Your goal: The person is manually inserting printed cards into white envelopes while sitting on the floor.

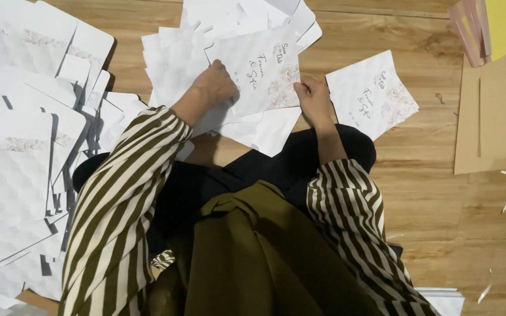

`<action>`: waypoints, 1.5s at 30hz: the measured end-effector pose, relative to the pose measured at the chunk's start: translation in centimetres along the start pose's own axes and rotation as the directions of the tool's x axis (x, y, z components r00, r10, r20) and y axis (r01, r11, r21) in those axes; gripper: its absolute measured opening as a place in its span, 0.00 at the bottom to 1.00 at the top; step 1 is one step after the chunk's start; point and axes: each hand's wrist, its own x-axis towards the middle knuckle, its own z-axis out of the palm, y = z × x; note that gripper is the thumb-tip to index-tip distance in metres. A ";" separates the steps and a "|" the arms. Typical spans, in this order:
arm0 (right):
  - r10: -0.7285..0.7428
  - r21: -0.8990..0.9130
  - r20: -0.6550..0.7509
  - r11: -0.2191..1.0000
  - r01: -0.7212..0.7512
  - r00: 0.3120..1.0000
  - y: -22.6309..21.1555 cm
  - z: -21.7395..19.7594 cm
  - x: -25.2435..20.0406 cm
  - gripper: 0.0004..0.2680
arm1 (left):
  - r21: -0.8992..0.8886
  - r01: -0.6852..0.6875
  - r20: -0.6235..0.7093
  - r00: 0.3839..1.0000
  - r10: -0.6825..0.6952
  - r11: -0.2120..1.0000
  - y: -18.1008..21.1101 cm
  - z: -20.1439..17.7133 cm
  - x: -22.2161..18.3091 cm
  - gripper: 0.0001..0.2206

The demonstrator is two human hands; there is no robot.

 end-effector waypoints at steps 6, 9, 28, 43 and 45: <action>-0.086 -0.062 0.030 0.994 0.087 0.996 2.3 -0.7 0.0 0.05 | -0.088 -0.045 -0.089 0.995 0.037 0.995 2.1 -3.2 -3.5 0.06; -0.041 0.041 0.114 0.998 0.037 0.993 1.9 -1.7 -1.0 0.02 | -0.128 -0.081 -0.120 0.991 0.065 0.988 3.3 -4.6 -5.4 0.07; -0.093 -0.330 0.228 0.929 0.167 0.969 -3.9 -6.2 -7.6 0.10 | -0.114 -0.104 -0.227 0.971 0.076 0.988 8.1 -7.7 -9.4 0.06; -0.186 -0.428 0.099 0.879 0.211 0.978 -7.8 -4.8 -11.4 0.05 | -0.126 -0.125 -0.371 0.926 0.070 0.984 9.4 -7.9 -9.3 0.06; -0.154 -0.424 0.154 0.882 0.206 0.976 -8.0 -4.6 -11.5 0.05 | -0.126 -0.147 -0.370 0.925 0.091 0.981 10.1 -7.4 -8.5 0.06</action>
